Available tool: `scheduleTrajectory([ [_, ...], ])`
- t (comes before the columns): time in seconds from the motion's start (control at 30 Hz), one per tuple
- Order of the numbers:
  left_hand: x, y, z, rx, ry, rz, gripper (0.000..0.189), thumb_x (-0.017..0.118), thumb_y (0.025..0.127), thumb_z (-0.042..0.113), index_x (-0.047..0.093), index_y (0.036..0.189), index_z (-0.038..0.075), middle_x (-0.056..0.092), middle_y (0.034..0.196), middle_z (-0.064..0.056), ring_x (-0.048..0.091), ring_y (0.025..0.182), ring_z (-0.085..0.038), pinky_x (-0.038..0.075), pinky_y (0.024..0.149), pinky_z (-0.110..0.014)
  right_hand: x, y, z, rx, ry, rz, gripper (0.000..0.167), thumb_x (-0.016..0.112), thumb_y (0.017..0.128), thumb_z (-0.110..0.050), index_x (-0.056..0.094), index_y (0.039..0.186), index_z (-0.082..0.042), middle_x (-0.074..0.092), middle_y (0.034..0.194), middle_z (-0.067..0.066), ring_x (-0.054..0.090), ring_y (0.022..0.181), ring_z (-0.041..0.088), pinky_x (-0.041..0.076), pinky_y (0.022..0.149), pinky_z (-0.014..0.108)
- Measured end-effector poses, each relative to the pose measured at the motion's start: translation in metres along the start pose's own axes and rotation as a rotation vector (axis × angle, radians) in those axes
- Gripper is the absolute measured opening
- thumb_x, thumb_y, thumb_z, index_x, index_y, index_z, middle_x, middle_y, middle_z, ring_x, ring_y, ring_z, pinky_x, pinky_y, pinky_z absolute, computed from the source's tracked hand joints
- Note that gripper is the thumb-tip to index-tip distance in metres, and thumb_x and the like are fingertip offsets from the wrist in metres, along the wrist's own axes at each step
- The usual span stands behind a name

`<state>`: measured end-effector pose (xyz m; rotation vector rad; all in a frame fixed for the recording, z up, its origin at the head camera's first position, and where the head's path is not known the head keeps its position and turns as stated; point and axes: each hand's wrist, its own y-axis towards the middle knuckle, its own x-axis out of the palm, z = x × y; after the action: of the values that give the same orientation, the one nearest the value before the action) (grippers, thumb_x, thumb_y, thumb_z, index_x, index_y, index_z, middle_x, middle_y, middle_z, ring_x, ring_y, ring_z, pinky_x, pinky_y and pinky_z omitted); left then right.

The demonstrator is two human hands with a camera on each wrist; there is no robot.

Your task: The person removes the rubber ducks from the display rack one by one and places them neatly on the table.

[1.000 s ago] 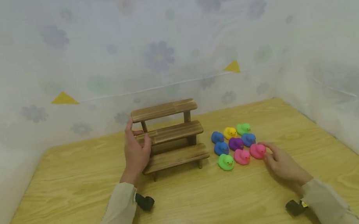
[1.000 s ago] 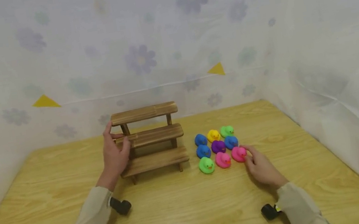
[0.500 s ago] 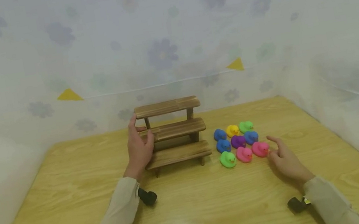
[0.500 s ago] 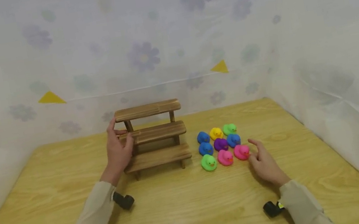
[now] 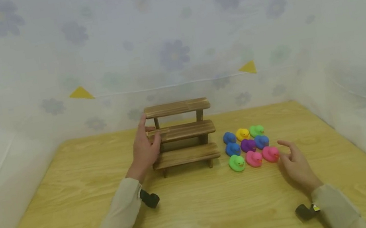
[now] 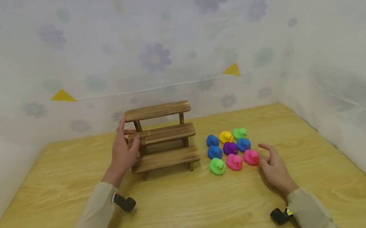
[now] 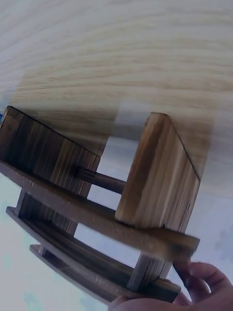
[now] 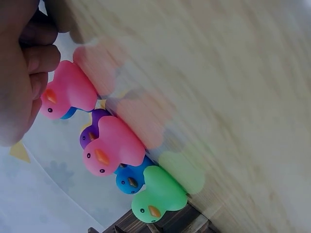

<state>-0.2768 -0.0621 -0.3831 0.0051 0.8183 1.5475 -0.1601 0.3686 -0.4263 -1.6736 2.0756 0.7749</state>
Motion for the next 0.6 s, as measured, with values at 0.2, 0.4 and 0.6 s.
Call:
scheduleTrajectory([
  [0.2, -0.010, -0.005, 0.007, -0.043, 0.042, -0.094, 0.075, 0.050, 0.099, 0.026, 0.002, 0.156, 0.027, 0.051, 0.134, -0.013, 0.054, 0.067, -0.018, 0.045, 0.057, -0.032, 0.003, 0.002, 0.002, -0.009, -0.032, 0.029, 0.044, 0.040, 0.102, -0.016, 0.035, 0.143, 0.000, 0.056, 0.066, 0.005, 0.046, 0.053, 0.003, 0.041, 0.051, 0.024],
  [0.4, -0.015, -0.008, 0.011, -0.079, 0.061, -0.141, 0.075, 0.050, 0.099, 0.029, 0.001, 0.156, 0.030, 0.039, 0.148, -0.011, 0.055, 0.103, -0.030, 0.050, 0.073, -0.043, 0.002, -0.003, 0.003, 0.014, -0.059, 0.019, 0.045, 0.039, 0.104, -0.024, 0.035, 0.142, -0.002, 0.064, 0.080, 0.012, 0.052, 0.064, 0.001, 0.043, 0.060, 0.023],
  [0.6, -0.016, -0.012, 0.014, -0.066, 0.129, -0.152, 0.074, 0.049, 0.099, 0.030, 0.003, 0.156, 0.028, 0.025, 0.156, -0.012, 0.032, 0.139, -0.035, 0.033, 0.108, -0.054, -0.002, -0.004, 0.006, 0.055, -0.033, 0.004, 0.049, 0.032, 0.105, -0.033, 0.033, 0.143, -0.003, 0.056, 0.071, 0.005, 0.050, 0.060, 0.006, 0.043, 0.058, 0.024],
])
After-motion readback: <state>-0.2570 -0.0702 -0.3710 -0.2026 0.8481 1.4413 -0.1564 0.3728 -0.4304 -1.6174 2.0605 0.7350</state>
